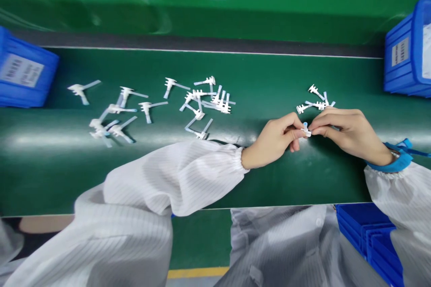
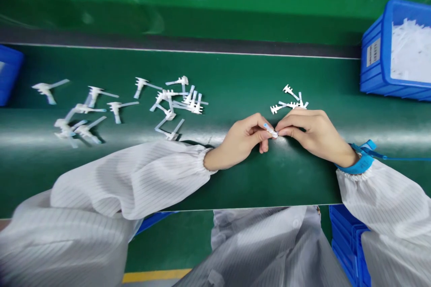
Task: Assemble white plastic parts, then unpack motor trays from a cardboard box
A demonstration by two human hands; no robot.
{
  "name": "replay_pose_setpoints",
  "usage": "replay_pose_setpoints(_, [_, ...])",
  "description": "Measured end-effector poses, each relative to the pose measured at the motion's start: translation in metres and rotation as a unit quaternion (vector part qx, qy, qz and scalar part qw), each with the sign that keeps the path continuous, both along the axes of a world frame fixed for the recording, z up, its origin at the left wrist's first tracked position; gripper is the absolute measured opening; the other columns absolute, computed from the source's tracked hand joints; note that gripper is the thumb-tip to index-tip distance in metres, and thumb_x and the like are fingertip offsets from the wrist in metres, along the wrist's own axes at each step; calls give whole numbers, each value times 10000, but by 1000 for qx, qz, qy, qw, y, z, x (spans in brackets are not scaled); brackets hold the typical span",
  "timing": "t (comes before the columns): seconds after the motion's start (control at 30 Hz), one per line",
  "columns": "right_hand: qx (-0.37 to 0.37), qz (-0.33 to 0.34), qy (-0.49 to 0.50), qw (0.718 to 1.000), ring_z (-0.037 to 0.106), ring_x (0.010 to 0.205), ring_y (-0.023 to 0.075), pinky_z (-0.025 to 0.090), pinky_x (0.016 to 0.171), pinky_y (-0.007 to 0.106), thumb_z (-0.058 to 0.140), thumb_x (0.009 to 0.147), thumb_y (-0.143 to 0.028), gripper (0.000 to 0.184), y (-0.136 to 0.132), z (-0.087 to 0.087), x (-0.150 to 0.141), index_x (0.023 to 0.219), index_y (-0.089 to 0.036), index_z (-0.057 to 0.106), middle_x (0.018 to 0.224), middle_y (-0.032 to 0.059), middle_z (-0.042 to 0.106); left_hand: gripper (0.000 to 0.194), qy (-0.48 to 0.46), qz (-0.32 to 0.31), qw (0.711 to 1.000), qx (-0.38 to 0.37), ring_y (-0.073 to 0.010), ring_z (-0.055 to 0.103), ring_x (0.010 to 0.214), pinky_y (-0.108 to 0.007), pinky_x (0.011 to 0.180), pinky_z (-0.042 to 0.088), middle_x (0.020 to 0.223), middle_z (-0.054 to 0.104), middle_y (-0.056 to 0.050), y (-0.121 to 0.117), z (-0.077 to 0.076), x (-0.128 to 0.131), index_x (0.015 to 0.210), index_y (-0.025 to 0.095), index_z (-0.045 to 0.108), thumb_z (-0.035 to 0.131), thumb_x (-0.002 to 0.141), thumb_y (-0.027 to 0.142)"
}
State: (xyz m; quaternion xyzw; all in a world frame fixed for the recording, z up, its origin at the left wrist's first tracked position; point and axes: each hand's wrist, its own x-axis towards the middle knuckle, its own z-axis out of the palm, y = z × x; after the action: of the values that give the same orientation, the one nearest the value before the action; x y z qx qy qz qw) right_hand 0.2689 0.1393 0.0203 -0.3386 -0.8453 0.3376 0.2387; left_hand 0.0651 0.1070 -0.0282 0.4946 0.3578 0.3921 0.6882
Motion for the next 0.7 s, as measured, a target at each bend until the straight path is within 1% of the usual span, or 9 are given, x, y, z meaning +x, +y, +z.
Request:
replay_pose_setpoints(0.1, [-6,-4,0,1000,668,747,168,534,728,304,597,987,-340,222,0,-1,-1,859,-233,743,824,29,735,182,12,5,1000,7,-79,573,518,-201,537,484,613,599,41,0,1,0,825,182,548,642,891,323])
replay_pose_setpoints(0.17, [-6,-6,7,1000,660,723,160,533,713,296,603,984,-341,223,0,-2,-1,852,-230,744,813,28,733,169,20,6,1000,10,-81,569,515,-200,536,481,593,593,44,0,2,0,822,182,547,635,890,309])
replay_pose_setpoints(0.33, [9,-10,12,1000,652,709,148,535,699,287,599,980,-277,195,-3,-2,-2,860,-229,745,825,24,734,127,29,8,999,20,-80,565,513,-196,535,480,580,590,46,-1,1,-1,812,183,541,605,887,263])
replay_pose_setpoints(0.5, [14,-28,-1,1000,654,693,154,543,670,294,586,977,-268,204,-7,-4,-6,863,-233,752,817,29,733,120,46,21,998,25,-80,571,516,-187,516,476,600,602,43,-3,0,-1,810,188,512,581,897,231])
replay_pose_setpoints(0.7, [34,-42,14,998,632,637,135,533,646,273,605,958,-205,174,-10,-6,-10,853,-220,742,769,20,709,118,48,22,998,21,-64,528,445,-166,448,432,582,578,53,-4,2,-1,803,186,499,553,906,204])
